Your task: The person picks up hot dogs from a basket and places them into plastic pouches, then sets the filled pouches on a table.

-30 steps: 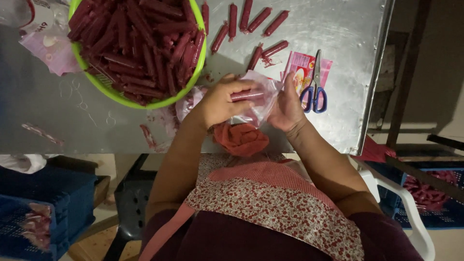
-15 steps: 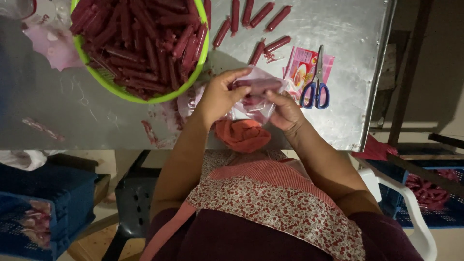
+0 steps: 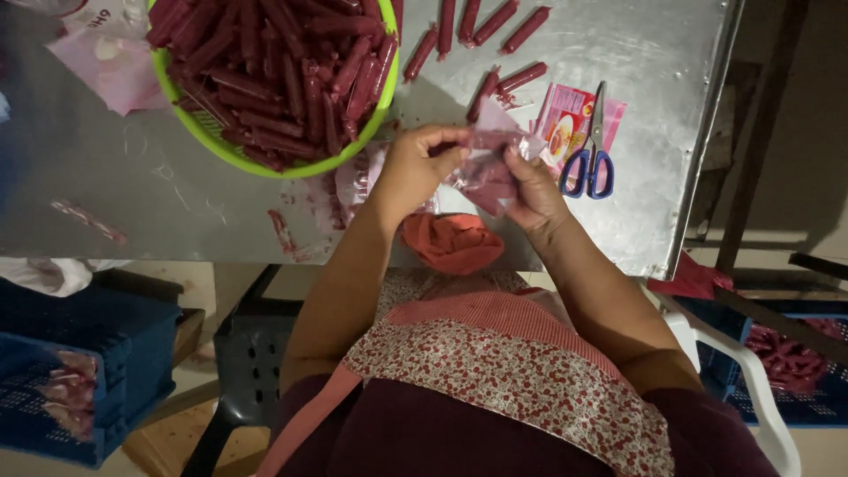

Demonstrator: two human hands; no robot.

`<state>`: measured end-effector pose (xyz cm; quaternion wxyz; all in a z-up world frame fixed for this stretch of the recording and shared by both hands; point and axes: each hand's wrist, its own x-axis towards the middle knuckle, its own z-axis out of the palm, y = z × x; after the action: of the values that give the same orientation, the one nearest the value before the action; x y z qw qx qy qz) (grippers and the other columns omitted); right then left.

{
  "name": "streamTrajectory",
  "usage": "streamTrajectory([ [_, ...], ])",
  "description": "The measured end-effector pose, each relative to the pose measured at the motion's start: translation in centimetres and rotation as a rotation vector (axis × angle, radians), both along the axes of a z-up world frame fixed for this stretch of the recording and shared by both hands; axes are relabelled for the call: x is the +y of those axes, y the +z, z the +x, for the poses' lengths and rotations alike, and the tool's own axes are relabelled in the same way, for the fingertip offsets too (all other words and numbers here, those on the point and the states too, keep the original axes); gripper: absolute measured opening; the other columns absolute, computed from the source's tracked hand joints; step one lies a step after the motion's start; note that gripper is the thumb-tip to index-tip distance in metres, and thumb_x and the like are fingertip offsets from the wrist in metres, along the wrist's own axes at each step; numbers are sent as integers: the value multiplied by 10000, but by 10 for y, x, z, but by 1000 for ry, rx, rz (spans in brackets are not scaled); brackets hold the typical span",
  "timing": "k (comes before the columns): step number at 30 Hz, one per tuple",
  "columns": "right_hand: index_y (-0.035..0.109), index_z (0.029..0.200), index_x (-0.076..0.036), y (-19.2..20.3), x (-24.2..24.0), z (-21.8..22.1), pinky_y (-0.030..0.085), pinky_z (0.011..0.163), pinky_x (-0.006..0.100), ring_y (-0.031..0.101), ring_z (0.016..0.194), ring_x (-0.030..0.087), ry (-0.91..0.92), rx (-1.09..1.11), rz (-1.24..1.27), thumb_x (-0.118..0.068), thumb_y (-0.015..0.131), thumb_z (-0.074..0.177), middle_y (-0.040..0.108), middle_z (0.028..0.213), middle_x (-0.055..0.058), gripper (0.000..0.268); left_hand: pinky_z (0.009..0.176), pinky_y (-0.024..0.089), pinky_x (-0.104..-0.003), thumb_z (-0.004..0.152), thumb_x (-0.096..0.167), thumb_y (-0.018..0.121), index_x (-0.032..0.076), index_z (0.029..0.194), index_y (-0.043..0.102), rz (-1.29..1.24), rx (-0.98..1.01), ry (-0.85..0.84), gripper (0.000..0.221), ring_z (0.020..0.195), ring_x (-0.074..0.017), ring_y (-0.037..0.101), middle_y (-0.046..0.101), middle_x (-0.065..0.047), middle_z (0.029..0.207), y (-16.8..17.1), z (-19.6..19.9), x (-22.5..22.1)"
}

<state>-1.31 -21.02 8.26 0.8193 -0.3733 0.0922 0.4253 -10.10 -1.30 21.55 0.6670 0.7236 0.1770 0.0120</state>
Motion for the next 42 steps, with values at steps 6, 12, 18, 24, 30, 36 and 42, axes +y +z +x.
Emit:
streamTrajectory([
  [6, 635, 1334, -43, 108, 39, -22, 654, 654, 474, 739, 824, 228, 13, -67, 216, -302, 847, 851, 743, 1075, 258, 587, 848, 590, -308, 871, 10, 768, 148, 1089, 787, -96, -27, 108, 259, 902, -86, 687, 774, -16, 932, -5, 5, -2],
  [12, 711, 1169, -99, 19, 14, -11, 603, 925, 638, 739, 1083, 386, -106, 64, 34, -274, 792, 920, 745, 1151, 195, 314, 870, 574, -331, 1026, 119, 625, 57, 1314, 647, -108, -85, 274, 296, 950, -154, 647, 721, -128, 1094, -21, 0, -7],
  [18, 704, 1229, -119, 11, 14, -5, 605, 914, 655, 739, 1064, 392, -98, 103, 50, -304, 788, 918, 728, 1189, 215, 372, 1161, 397, -582, 949, 546, 665, 16, 1476, 482, 272, 81, 31, 770, 1347, -496, 524, 530, -316, 1449, -41, -2, -8],
  [24, 683, 1229, -107, 78, 32, -19, 650, 758, 457, 745, 930, 245, 28, 48, 19, -459, 793, 875, 749, 1110, 140, 511, 628, 546, -319, 949, 411, 701, 240, 949, 741, 383, 92, 148, 176, 725, -224, 746, 698, 20, 644, -68, 10, -27],
  [30, 547, 1352, -225, 4, 2, -5, 566, 869, 492, 642, 1106, 300, -43, 145, -221, -500, 693, 953, 614, 1270, 116, 507, 626, 492, -215, 977, 201, 718, 144, 850, 661, -122, -84, 90, 150, 648, -73, 599, 636, -1, 606, -39, -3, -35],
  [36, 604, 1172, -124, -35, -17, -14, 565, 597, 230, 698, 779, 141, -213, -364, -723, -133, 645, 1026, 667, 955, 47, 152, 801, 585, -463, 998, 321, 651, 234, 1078, 746, 249, 198, 31, 152, 936, -366, 741, 769, -131, 898, -112, -21, -22],
  [42, 554, 1300, -77, -58, 6, -47, 578, 716, 413, 687, 934, 301, 82, -806, -813, -138, 720, 1021, 663, 1104, 171, 329, 825, 579, -382, 1016, 408, 578, 249, 1067, 699, 338, 234, -56, 207, 929, -272, 743, 744, -67, 897, -158, -46, 5],
])
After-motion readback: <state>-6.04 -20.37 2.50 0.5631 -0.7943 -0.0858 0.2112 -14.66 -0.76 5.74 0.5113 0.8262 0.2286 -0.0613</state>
